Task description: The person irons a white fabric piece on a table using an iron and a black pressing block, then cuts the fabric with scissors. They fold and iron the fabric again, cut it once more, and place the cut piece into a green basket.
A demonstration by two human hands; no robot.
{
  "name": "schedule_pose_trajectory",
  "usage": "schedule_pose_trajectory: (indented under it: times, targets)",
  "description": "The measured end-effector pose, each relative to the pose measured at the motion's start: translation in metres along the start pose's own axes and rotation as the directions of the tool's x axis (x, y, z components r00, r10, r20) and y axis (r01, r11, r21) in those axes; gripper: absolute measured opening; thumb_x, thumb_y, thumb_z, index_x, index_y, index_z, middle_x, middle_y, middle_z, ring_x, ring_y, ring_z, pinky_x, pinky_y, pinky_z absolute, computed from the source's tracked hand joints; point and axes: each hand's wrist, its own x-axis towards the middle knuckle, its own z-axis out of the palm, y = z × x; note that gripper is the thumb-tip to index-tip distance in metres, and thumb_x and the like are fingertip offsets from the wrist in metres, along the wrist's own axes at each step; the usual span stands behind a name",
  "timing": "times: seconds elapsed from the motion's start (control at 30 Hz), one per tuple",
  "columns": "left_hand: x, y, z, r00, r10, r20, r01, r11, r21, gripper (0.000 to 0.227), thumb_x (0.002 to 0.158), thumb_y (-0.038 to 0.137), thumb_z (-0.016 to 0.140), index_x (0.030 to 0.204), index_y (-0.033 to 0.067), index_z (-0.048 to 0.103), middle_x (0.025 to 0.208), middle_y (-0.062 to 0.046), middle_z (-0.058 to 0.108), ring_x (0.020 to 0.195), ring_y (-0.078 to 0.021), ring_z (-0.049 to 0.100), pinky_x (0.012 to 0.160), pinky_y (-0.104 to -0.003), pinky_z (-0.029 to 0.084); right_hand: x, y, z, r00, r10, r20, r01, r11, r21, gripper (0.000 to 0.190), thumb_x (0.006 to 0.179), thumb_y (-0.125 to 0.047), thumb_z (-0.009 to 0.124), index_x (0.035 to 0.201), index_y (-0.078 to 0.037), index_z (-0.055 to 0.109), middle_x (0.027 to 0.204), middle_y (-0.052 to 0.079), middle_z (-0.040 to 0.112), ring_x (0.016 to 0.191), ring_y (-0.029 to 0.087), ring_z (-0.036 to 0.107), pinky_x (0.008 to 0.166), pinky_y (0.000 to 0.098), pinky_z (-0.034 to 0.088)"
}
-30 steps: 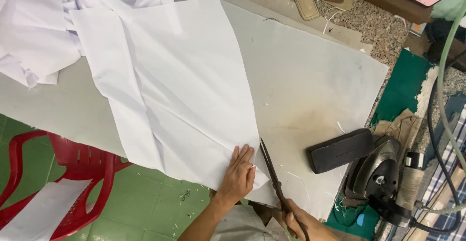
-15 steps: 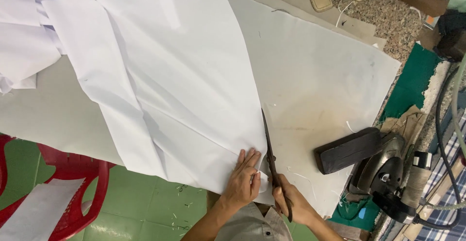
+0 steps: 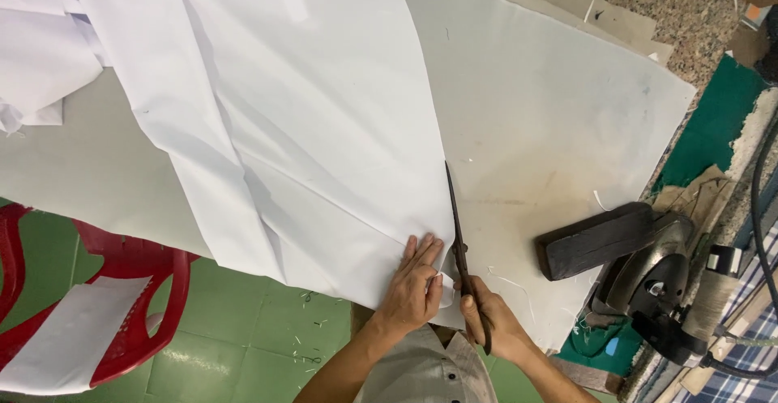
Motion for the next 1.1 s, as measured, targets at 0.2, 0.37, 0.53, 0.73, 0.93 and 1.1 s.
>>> schedule_pose_trajectory:
  times: [0.2, 0.37, 0.53, 0.73, 0.93, 1.1]
  targets:
    - [0.006, 0.006, -0.001, 0.998, -0.028, -0.06, 0.026, 0.999, -0.023, 0.04, 0.11, 0.037, 0.038, 0.103, -0.0011, 0.048, 0.137, -0.034, 0.058, 0.137, -0.0471, 0.052, 0.122, -0.059, 0.034, -0.004, -0.001, -0.008, 0.998, -0.051, 0.048, 0.045, 0.993, 0.111, 0.078, 0.088, -0.064, 0.037, 0.14, -0.008, 0.05, 0.064, 0.002, 0.05, 0.049, 0.015, 0.056, 0.047, 0.03, 0.054]
    - [0.069, 0.015, -0.031, 0.989, 0.11, -0.094, -0.082, 0.961, 0.262, 0.024, 0.104, 0.021, 0.057, 0.097, -0.0011, 0.062, 0.115, -0.025, 0.067, 0.106, -0.0391, 0.065, 0.096, -0.052, 0.05, -0.022, 0.042, -0.023, 0.993, -0.119, 0.025, 0.114, 0.982, 0.149, 0.061, 0.096, -0.058, 0.034, 0.126, -0.008, 0.049, 0.073, 0.001, 0.046, 0.059, 0.014, 0.047, 0.054, 0.03, 0.044]
    - [0.087, -0.016, -0.011, 0.998, -0.057, 0.019, 0.035, 0.804, 0.594, 0.065, 0.085, 0.055, 0.08, 0.117, 0.0003, 0.064, 0.118, -0.016, 0.059, 0.106, -0.0348, 0.057, 0.089, -0.046, 0.048, -0.025, 0.076, -0.028, 0.995, -0.099, -0.011, 0.099, 0.964, 0.248, 0.069, 0.096, -0.054, 0.038, 0.145, -0.007, 0.045, 0.074, 0.003, 0.046, 0.058, 0.014, 0.042, 0.054, 0.0328, 0.043]
    - [0.081, -0.03, -0.002, 0.999, 0.002, -0.035, 0.018, 0.828, 0.56, 0.021, 0.095, 0.016, 0.077, 0.089, 0.0089, 0.058, 0.106, -0.01, 0.057, 0.103, -0.032, 0.055, 0.086, -0.047, 0.044, -0.037, 0.025, -0.032, 0.995, -0.02, 0.098, 0.014, 0.998, 0.067, 0.069, 0.092, -0.062, 0.035, 0.131, -0.009, 0.053, 0.073, 0.002, 0.048, 0.061, 0.014, 0.046, 0.058, 0.032, 0.042]
    - [0.075, -0.04, 0.0, 0.997, -0.013, -0.076, 0.029, 0.977, 0.213, 0.02, 0.108, 0.015, 0.047, 0.093, 0.0036, 0.05, 0.135, -0.025, 0.062, 0.14, -0.0468, 0.047, 0.122, -0.064, 0.026, -0.035, 0.002, -0.036, 0.96, 0.174, 0.22, -0.171, 0.985, -0.034, 0.069, 0.091, -0.064, 0.034, 0.134, -0.016, 0.057, 0.079, 0.001, 0.049, 0.069, 0.014, 0.046, 0.068, 0.0279, 0.041]
    - [0.075, -0.04, 0.002, 0.995, 0.059, -0.082, -0.033, 0.958, 0.286, 0.02, 0.108, 0.018, 0.051, 0.092, 0.0067, 0.049, 0.137, -0.021, 0.064, 0.138, -0.0483, 0.05, 0.12, -0.069, 0.027, 0.0, 0.006, -0.025, 0.991, -0.051, 0.122, 0.045, 0.998, 0.052, 0.076, 0.088, -0.067, 0.031, 0.131, -0.008, 0.053, 0.064, 0.002, 0.05, 0.053, 0.013, 0.056, 0.056, 0.0285, 0.055]
